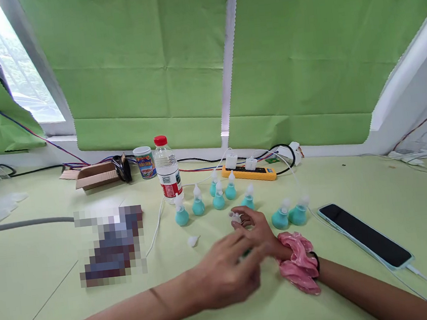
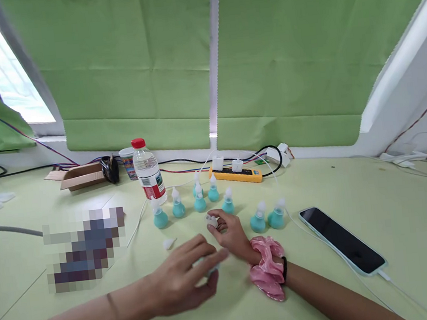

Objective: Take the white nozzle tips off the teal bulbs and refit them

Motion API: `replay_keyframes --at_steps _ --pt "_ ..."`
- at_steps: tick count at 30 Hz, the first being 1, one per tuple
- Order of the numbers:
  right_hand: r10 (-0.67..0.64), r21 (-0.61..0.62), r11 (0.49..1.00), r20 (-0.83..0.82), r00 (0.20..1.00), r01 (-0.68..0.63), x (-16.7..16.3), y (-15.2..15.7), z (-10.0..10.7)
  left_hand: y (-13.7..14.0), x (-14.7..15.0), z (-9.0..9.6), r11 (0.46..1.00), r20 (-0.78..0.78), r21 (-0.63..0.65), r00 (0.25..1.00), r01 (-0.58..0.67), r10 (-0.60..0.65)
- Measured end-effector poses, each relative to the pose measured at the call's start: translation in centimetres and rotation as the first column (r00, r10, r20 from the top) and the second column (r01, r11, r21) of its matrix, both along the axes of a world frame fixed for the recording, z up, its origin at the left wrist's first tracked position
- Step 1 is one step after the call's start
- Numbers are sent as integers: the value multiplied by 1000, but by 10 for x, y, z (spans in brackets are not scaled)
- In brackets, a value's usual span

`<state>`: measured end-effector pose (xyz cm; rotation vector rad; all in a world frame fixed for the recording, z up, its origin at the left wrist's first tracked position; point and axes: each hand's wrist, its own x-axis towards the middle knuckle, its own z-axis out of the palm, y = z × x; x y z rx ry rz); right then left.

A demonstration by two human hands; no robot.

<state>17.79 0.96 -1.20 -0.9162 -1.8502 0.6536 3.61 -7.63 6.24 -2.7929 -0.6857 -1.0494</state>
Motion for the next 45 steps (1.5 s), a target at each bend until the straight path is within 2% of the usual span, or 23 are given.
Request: replay_keyframes --at_steps 2,3,4,6,9,11,13,16,19,23,25,27,30,32,34,37,39,42,45 --pt "9 -55 998 -39 999 -11 -2 1 1 12 -17 -23 992 163 -113 983 -64 82" --pt "21 -84 996 -59 998 -26 -2 1 1 19 -24 -32 972 229 -198 958 -125 170" --pt "36 -106 993 -79 996 -45 -3 2 1 24 -30 -41 941 271 -280 925 -188 266" --pt "65 -115 990 -105 992 -77 -3 1 2 32 -36 -54 865 276 -447 885 -227 375" --pt "77 -116 989 -134 988 -93 -4 -2 8 35 -35 -62 748 237 -639 879 -180 414" --pt "92 -159 980 -176 980 -120 -5 -5 15 35 -32 -62 679 219 -719 878 -149 425" --pt "126 -214 960 -251 960 -182 -6 -9 24 35 -30 -58 644 204 -753 881 -138 427" --pt "176 -285 911 -383 907 -297 -8 -15 37 34 -30 -52 679 199 -718 890 -152 411" --pt "234 -342 847 -448 863 -407 -9 -20 42 32 -32 -48 717 210 -670 878 -191 430" --pt "317 -350 797 -453 834 -493 -11 -23 35 31 -34 -50 712 257 -690 875 -131 410" --pt "330 -317 810 -449 830 -493 -12 -24 30 31 -34 -52 667 268 -741 876 -78 401" --pt "329 -277 847 -395 858 -453 -12 -24 26 31 -35 -53 629 273 -775 865 -62 421" --pt "291 -216 918 -200 936 -332 -9 -23 23 31 -36 -51 657 294 -746 832 -108 471" --pt "265 -186 943 -81 961 -276 -7 -21 23 31 -36 -50 672 312 -729 811 -130 495" --pt "257 -157 955 1 966 -253 -5 -18 25 32 -37 -52 656 314 -745 804 -121 505" --pt "278 -91 959 138 951 -268 -1 -14 32 34 -37 -56 622 300 -775 804 -109 514" --pt "323 -50 946 236 916 -321 2 -12 37 35 -36 -58 622 284 -774 812 -120 510" --pt "376 -23 921 307 874 -388 4 -11 44 36 -35 -60 657 239 -729 829 -191 505" --pt "446 -110 894 299 843 -434 4 -12 46 35 -35 -62 727 191 -625 846 -286 497"
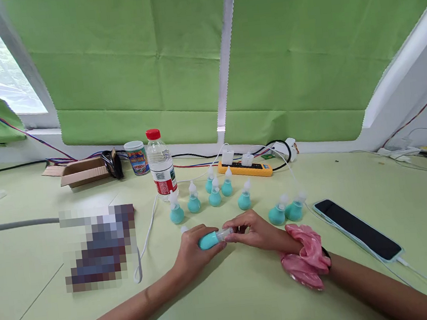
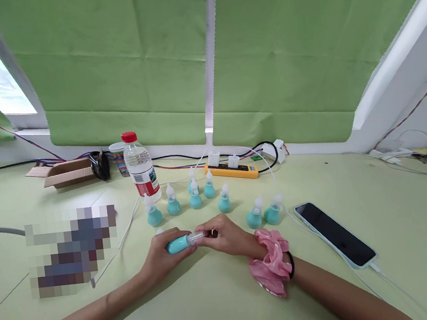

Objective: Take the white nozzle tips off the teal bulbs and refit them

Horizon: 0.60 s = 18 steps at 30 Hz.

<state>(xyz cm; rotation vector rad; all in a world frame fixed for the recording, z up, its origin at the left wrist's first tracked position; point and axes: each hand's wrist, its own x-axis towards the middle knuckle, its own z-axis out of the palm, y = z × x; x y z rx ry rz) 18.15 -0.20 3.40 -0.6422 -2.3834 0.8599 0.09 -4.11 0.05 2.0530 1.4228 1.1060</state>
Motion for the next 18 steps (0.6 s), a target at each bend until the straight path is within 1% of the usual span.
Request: replay_keyframes --at_steps 2,4,6,8,12,16,18 --pt "2 -110 994 10 1000 -1 -1 0 -1 -1 0 -1 997 -67 71 998 10 -5" --pt "-26 -268 963 6 1000 26 -2 1 -5 -2 0 -2 992 -128 121 992 20 -4" --pt "-45 -444 895 8 999 44 -3 3 -10 -3 -1 -3 988 -196 153 981 24 7" --pt "-62 -581 812 21 998 62 -3 5 -14 -4 -1 -4 982 -274 183 962 39 13" --pt "-113 -729 676 44 993 110 -5 8 -17 -3 -1 -8 964 -397 257 917 72 37" --pt "-153 -833 540 45 987 121 -6 6 -16 -4 -1 -12 942 -431 319 901 102 48" --pt "-143 -866 490 38 989 104 -6 4 -16 -5 0 -11 925 -432 359 901 127 44"
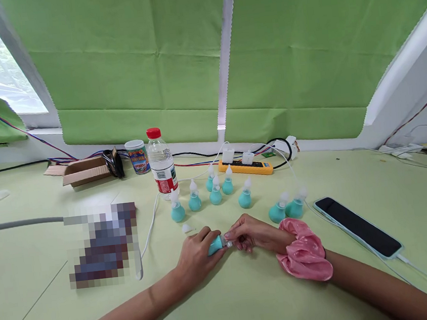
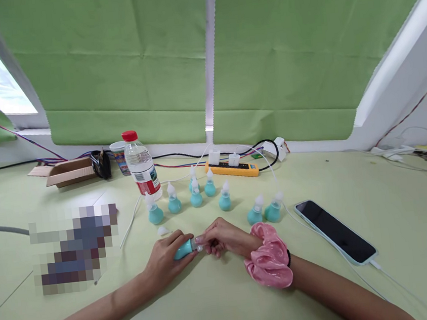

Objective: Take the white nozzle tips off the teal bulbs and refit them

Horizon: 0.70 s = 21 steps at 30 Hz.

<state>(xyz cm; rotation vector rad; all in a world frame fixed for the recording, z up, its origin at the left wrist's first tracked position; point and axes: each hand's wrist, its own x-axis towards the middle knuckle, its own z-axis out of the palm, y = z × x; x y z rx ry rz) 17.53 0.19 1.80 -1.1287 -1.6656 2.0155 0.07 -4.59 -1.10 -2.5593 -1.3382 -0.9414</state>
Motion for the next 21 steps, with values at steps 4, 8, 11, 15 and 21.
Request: replay_keyframes --at_steps 4,8,11,15,21 --pt "90 -5 996 13 996 -90 1 -3 1 -6 -2 3 998 0 48 999 41 -41" --pt "232 150 959 71 970 -240 -10 8 7 -18 -14 8 993 104 -22 988 119 -116" --pt "136 489 848 175 975 -205 -31 20 7 -26 -23 9 985 181 4 969 171 -169" --pt "-97 879 375 352 931 -293 -68 23 -2 -26 -28 7 988 289 -68 950 139 -114" --pt "17 901 314 308 951 -298 -80 24 -13 -22 -29 9 976 451 -215 890 34 69"
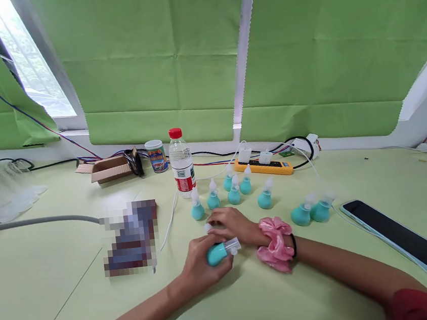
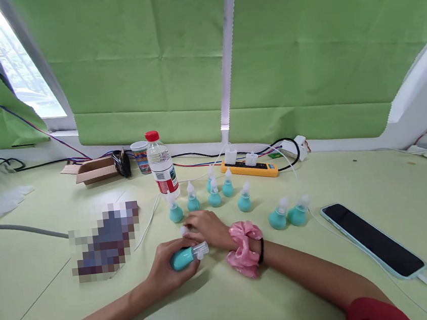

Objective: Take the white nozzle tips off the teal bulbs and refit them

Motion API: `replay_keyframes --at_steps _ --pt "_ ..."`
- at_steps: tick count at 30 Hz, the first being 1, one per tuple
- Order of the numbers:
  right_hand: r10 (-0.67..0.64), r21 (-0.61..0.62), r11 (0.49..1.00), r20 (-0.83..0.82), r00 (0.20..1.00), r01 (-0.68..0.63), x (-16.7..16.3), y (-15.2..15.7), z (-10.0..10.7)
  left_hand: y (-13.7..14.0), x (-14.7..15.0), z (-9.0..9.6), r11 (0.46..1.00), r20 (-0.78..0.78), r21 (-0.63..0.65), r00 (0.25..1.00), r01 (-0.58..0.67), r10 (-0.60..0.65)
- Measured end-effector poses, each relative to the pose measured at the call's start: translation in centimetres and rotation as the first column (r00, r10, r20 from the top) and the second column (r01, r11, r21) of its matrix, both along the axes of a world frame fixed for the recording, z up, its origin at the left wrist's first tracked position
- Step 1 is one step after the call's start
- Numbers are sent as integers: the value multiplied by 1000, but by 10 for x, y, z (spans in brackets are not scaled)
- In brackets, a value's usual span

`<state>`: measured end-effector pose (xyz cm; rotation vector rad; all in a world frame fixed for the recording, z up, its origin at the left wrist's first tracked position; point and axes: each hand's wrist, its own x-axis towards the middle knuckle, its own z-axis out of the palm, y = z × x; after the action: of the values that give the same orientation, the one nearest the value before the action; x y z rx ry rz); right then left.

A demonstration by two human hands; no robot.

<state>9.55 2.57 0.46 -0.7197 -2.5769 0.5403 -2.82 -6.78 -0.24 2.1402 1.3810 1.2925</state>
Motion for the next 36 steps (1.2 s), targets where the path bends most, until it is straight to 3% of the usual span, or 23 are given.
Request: replay_keyframes --at_steps 2,4,6,9,12,14,21,28,36 --pt "-24 -224 975 -129 991 -5 14 5 2 1 -1 3 995 67 -86 996 -46 52" --pt "-92 -429 903 -223 970 -13 32 8 10 3 -3 6 981 126 -183 988 -68 92" --pt "-108 -528 849 -236 966 -33 49 6 24 5 -4 8 967 183 -248 978 -54 102" --pt "68 -502 856 -135 988 -128 64 -4 49 6 -4 8 959 242 -285 968 5 67" --pt "209 -303 933 10 978 -196 66 -13 64 6 -3 7 961 215 -275 976 35 26" --pt "240 -235 947 62 969 -219 65 -14 65 6 -2 7 968 168 -248 986 50 -8" --pt "264 -515 828 9 964 -222 67 -7 50 5 -3 4 992 27 -110 998 64 -61" --pt "167 -580 798 -47 985 -163 64 -3 45 8 -6 1 996 22 -72 998 60 -59" --pt "68 -730 667 -136 988 -147 56 -1 34 7 -5 1 999 -17 -43 1000 25 -26"
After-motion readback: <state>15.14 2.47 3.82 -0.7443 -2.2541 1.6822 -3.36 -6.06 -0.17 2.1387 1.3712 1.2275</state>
